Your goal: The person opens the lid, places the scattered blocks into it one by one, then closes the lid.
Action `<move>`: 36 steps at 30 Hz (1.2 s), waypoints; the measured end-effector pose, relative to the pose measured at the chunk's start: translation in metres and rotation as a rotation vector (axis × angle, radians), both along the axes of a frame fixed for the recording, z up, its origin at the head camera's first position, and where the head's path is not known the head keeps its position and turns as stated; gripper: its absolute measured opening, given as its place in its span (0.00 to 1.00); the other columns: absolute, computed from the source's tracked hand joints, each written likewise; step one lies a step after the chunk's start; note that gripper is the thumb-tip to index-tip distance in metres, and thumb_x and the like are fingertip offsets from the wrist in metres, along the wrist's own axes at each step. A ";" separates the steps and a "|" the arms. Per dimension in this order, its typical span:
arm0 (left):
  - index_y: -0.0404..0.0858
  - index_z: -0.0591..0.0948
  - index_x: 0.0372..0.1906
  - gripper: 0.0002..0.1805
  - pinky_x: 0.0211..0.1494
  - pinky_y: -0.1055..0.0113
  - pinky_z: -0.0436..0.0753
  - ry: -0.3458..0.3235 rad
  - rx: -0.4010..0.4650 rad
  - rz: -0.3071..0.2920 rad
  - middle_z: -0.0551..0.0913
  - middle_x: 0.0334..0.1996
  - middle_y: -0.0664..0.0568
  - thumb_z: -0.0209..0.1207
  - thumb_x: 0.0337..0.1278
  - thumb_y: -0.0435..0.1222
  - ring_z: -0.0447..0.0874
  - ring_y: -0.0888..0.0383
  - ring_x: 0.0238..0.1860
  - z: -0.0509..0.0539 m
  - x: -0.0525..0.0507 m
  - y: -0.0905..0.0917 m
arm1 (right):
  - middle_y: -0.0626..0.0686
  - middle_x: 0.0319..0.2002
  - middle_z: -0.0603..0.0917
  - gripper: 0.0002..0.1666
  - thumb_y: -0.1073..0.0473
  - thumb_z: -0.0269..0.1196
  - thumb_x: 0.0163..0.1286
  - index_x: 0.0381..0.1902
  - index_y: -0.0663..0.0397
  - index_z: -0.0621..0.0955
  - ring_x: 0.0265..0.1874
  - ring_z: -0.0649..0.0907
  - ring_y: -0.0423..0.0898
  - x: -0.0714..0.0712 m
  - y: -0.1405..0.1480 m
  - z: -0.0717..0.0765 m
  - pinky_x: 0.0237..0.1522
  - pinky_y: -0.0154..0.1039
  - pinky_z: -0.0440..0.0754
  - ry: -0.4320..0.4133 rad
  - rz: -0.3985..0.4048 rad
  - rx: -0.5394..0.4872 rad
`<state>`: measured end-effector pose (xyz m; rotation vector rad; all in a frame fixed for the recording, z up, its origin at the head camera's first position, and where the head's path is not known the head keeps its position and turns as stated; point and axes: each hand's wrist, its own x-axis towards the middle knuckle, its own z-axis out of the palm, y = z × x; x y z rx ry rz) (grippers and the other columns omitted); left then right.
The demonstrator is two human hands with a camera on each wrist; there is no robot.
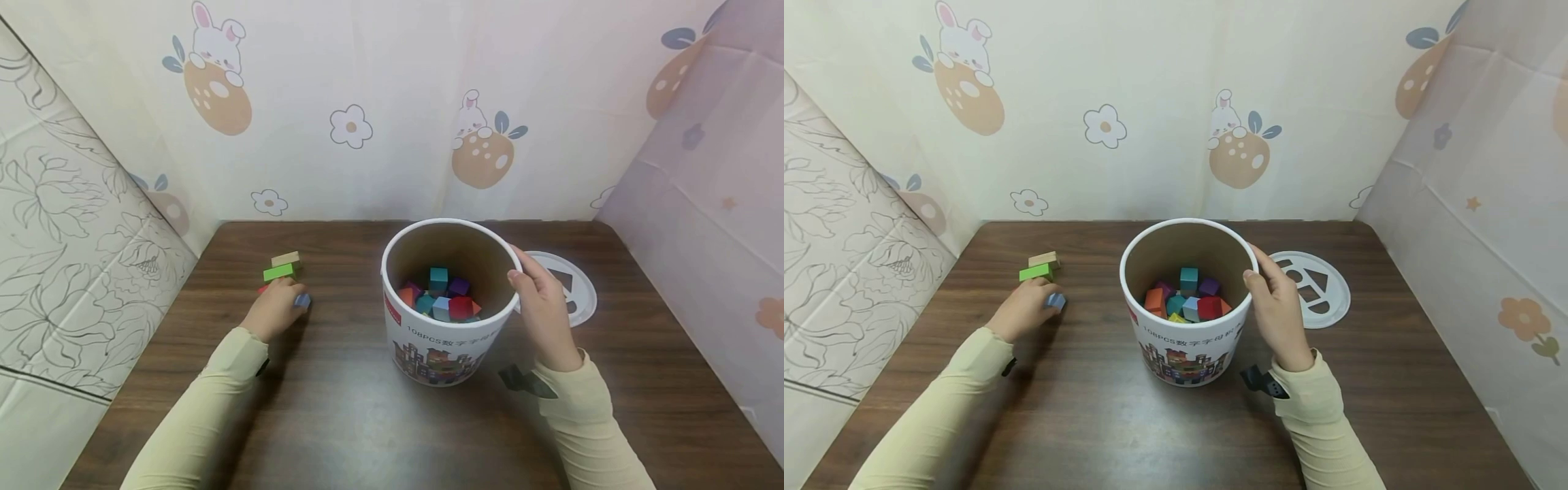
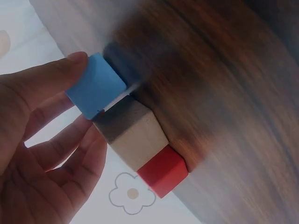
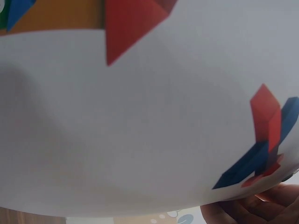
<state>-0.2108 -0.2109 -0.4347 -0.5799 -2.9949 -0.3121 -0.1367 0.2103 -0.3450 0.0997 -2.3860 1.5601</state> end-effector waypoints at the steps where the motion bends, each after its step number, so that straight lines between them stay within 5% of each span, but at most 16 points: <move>1: 0.31 0.83 0.50 0.20 0.51 0.50 0.80 -0.003 0.008 0.000 0.82 0.42 0.39 0.70 0.50 0.33 0.80 0.42 0.47 0.000 0.000 0.000 | 0.49 0.68 0.74 0.25 0.56 0.47 0.78 0.70 0.44 0.71 0.67 0.74 0.51 0.000 0.000 0.000 0.61 0.38 0.77 -0.002 0.000 -0.001; 16: 0.31 0.79 0.57 0.21 0.47 0.49 0.83 -0.005 0.185 0.021 0.78 0.45 0.37 0.63 0.61 0.35 0.81 0.42 0.44 0.017 0.000 0.003 | 0.51 0.68 0.74 0.25 0.55 0.46 0.78 0.70 0.44 0.70 0.66 0.74 0.52 0.000 0.000 0.000 0.61 0.39 0.78 0.006 0.010 0.003; 23: 0.30 0.77 0.60 0.22 0.51 0.46 0.82 0.073 0.239 -0.006 0.76 0.52 0.31 0.61 0.63 0.34 0.80 0.38 0.49 0.042 0.003 0.011 | 0.50 0.68 0.74 0.25 0.55 0.46 0.78 0.70 0.44 0.70 0.67 0.73 0.51 0.000 -0.001 0.001 0.62 0.41 0.77 -0.001 0.016 -0.009; 36: 0.34 0.75 0.64 0.23 0.51 0.52 0.81 0.142 0.324 -0.077 0.75 0.51 0.37 0.58 0.67 0.38 0.78 0.45 0.47 0.091 0.002 0.041 | 0.49 0.69 0.73 0.25 0.55 0.46 0.78 0.71 0.45 0.70 0.67 0.73 0.51 0.001 -0.001 0.001 0.63 0.48 0.75 -0.007 0.012 -0.014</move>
